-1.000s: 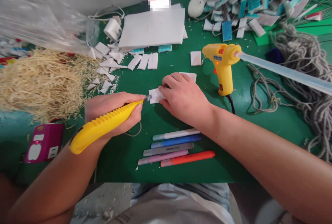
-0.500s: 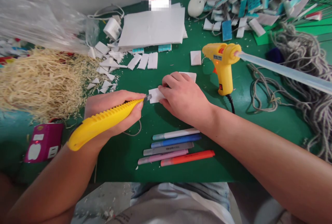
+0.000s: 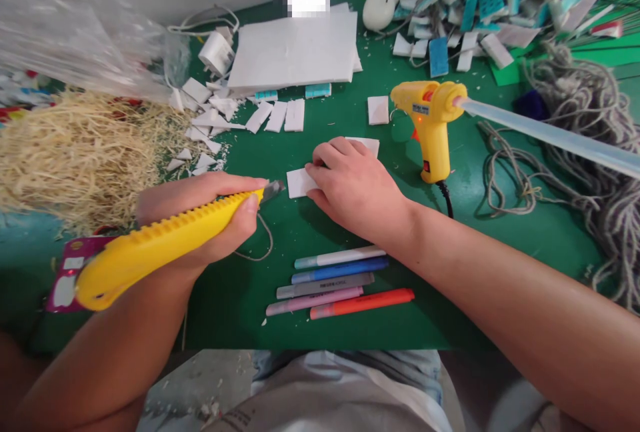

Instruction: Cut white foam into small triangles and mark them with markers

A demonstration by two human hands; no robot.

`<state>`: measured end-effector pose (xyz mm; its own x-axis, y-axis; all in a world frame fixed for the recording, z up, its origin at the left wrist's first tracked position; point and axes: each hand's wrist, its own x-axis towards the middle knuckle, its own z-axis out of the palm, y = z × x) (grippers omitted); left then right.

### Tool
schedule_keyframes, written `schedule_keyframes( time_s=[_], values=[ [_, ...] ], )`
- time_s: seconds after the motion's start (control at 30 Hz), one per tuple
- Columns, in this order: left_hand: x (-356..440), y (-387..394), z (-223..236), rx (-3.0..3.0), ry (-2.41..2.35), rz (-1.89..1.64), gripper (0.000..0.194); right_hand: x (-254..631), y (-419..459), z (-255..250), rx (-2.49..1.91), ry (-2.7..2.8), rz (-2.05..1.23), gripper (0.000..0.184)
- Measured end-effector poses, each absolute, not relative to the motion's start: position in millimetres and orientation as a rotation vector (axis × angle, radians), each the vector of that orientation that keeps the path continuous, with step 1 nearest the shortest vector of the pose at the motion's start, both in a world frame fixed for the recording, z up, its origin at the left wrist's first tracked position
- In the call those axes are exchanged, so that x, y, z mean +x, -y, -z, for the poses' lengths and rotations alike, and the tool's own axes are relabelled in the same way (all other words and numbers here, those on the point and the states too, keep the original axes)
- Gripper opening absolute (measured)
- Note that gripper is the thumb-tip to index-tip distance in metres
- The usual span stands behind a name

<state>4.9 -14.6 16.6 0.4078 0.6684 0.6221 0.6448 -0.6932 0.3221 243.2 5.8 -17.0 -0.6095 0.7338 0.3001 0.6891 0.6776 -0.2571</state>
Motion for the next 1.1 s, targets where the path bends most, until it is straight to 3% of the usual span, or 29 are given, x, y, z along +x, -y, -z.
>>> schedule_keyframes(
  time_s=[0.2, 0.33, 1.1],
  values=[
    [5.8, 12.6, -16.1, 2.633, -1.235, -1.021, 0.011, 243.2, -6.3, 16.9, -1.121, 2.503, -0.181, 0.026],
    [5.6, 12.2, -11.5, 2.596, -1.209, -1.126, 0.012, 243.4, -6.9, 16.7, -1.124, 2.498, -0.206, 0.024],
    [2.1, 10.5, -15.4, 2.699, -1.094, -0.972, 0.011, 242.7, -5.1, 16.5, -1.135, 2.535, -0.132, 0.027]
  ],
)
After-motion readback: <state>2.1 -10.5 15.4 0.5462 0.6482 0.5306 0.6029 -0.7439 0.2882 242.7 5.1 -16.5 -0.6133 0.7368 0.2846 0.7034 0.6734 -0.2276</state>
